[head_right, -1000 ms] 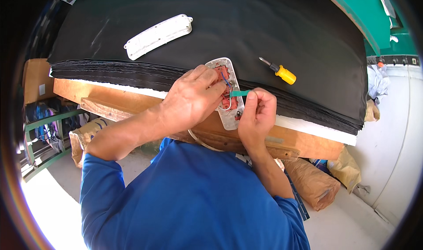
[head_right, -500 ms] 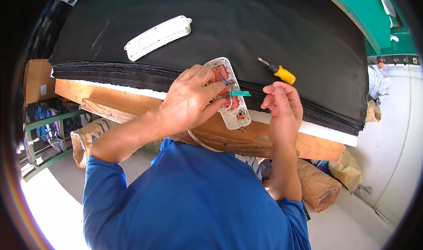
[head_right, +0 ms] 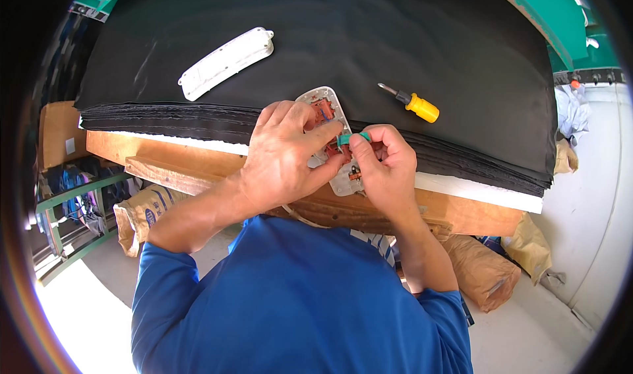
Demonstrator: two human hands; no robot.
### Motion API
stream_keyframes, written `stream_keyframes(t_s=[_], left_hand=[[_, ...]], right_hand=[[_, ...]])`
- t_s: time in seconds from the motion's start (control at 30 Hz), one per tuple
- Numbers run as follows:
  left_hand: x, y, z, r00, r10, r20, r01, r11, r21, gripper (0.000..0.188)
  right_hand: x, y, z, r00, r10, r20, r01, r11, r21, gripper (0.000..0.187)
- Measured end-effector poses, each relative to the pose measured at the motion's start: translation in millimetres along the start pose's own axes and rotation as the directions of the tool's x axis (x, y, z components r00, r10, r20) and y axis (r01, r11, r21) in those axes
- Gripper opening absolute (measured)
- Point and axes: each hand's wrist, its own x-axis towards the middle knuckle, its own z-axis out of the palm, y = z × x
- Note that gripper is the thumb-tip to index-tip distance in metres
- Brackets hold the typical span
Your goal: Assembling an electrical power strip by connecting internal components and wires.
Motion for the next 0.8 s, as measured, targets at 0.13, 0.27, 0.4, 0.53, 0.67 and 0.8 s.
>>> stream_keyframes(t_s=[0.13, 0.27, 0.4, 0.53, 0.67, 0.8], left_hand=[[-3.7, -1.0, 1.1, 0.997, -0.047, 0.056, 0.048, 0.999, -0.017, 0.037], [0.1, -1.4, -2.6, 1.000, -0.023, 0.008, 0.023, 1.000, -0.007, 0.040], [2.0, -0.1, -5.5, 0.999, -0.002, 0.043, 0.004, 0.999, -0.053, 0.040], [2.4, -0.7, -14.4, 0.998, -0.006, 0.055, 0.009, 0.998, -0.069, 0.040], [9.2, 8.9, -19.7, 1.000, 0.019, 0.015, -0.018, 0.997, -0.074, 0.041], [13.3, 23.4, -13.3, 1.000, 0.012, 0.018, -0.008, 0.974, -0.225, 0.037]], right_hand=[[1.8, -2.8, 4.9, 0.996, 0.042, -0.080, -0.039, 0.999, 0.031, 0.008], [10.5, 0.2, -21.7, 0.957, 0.055, -0.284, -0.034, 0.996, 0.077, 0.018], [-3.9, -10.5, -27.1, 0.983, 0.021, -0.182, -0.013, 0.999, 0.047, 0.013], [-14.3, -21.5, -29.3, 0.997, 0.044, -0.061, -0.038, 0.995, 0.090, 0.010], [-16.7, -23.6, -28.2, 0.999, -0.012, -0.045, 0.017, 0.993, 0.119, 0.010], [-22.2, -24.5, -26.8, 0.999, -0.007, -0.050, 0.012, 0.995, 0.103, 0.010]])
